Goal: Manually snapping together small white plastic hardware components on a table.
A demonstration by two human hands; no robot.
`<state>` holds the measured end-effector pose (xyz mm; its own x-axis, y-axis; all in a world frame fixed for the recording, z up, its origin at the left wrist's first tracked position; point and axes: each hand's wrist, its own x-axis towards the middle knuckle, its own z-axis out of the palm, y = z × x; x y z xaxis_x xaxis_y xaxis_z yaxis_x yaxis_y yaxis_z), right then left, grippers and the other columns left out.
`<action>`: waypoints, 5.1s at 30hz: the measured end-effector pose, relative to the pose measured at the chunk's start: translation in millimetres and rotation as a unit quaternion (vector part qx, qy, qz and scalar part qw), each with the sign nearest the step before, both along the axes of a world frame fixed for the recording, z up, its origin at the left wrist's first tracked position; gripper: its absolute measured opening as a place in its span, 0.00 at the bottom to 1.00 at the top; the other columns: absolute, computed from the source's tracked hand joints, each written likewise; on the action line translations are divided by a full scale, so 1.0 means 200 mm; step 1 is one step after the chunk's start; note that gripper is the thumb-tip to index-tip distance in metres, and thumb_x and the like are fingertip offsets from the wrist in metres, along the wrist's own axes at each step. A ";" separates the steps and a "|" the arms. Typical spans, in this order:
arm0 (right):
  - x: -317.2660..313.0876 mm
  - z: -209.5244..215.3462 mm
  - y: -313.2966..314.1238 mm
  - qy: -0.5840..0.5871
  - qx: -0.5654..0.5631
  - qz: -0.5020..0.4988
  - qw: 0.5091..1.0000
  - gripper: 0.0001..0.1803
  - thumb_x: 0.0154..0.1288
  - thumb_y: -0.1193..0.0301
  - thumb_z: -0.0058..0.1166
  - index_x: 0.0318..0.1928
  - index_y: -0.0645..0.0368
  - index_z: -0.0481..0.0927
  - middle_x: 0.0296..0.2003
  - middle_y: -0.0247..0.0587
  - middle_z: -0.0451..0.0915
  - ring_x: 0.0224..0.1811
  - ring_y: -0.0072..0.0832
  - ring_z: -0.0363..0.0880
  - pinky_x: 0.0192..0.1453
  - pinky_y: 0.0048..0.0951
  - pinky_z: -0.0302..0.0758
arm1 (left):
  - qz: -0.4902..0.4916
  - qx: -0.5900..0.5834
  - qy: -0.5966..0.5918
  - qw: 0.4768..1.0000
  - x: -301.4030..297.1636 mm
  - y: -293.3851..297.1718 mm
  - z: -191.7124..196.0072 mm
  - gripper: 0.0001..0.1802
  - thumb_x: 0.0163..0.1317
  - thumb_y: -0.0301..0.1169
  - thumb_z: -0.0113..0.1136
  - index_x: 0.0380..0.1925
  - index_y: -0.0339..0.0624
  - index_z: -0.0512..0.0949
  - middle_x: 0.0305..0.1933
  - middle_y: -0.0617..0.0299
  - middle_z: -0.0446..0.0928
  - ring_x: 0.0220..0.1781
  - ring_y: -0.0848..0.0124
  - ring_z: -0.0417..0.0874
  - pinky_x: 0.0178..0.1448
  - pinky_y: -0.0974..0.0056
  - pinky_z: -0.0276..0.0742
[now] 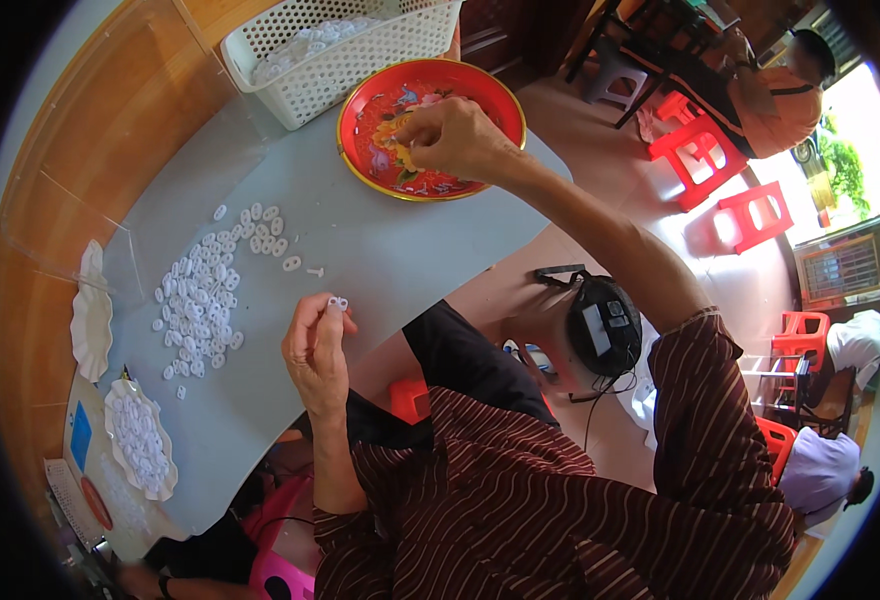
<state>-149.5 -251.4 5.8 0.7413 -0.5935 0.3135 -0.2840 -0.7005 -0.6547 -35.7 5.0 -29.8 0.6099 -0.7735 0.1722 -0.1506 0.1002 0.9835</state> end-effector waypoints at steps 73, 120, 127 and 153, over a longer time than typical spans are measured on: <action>0.13 -0.15 0.65 -0.121 0.392 0.188 0.892 0.13 0.66 0.65 0.55 0.34 0.65 0.77 0.26 0.30 0.77 0.30 0.13 0.72 0.34 0.18 0.70 | 0.028 -0.043 0.047 0.998 0.00 0.01 -0.04 0.03 0.62 0.22 0.52 0.32 0.33 0.75 0.26 0.69 0.70 0.27 0.82 0.65 0.31 0.76 0.62; 0.12 -0.20 0.62 -0.189 0.443 0.175 0.859 0.07 0.64 0.72 0.56 0.35 0.64 0.77 0.26 0.27 0.73 0.27 0.13 0.67 0.31 0.17 0.69 | 0.006 0.177 -0.488 0.854 0.36 -0.12 0.02 0.11 0.53 0.17 0.55 0.38 0.35 0.73 0.33 0.50 0.69 0.40 0.53 0.71 0.43 0.55 0.70; 0.12 -0.21 0.62 -0.199 0.463 0.173 0.846 0.06 0.64 0.73 0.55 0.35 0.64 0.76 0.26 0.27 0.73 0.28 0.13 0.67 0.33 0.18 0.69 | 0.003 0.134 -0.412 0.901 0.29 -0.10 0.03 0.10 0.54 0.21 0.58 0.36 0.34 0.72 0.32 0.54 0.72 0.36 0.60 0.74 0.42 0.60 0.72; 0.12 -0.18 0.63 -0.218 0.439 0.136 0.861 0.07 0.64 0.72 0.56 0.37 0.64 0.81 0.29 0.29 0.78 0.29 0.14 0.72 0.34 0.18 0.72 | -0.071 0.062 0.087 0.992 0.17 -0.06 0.06 0.11 0.66 0.33 0.53 0.34 0.35 0.77 0.26 0.67 0.74 0.29 0.80 0.72 0.36 0.74 0.68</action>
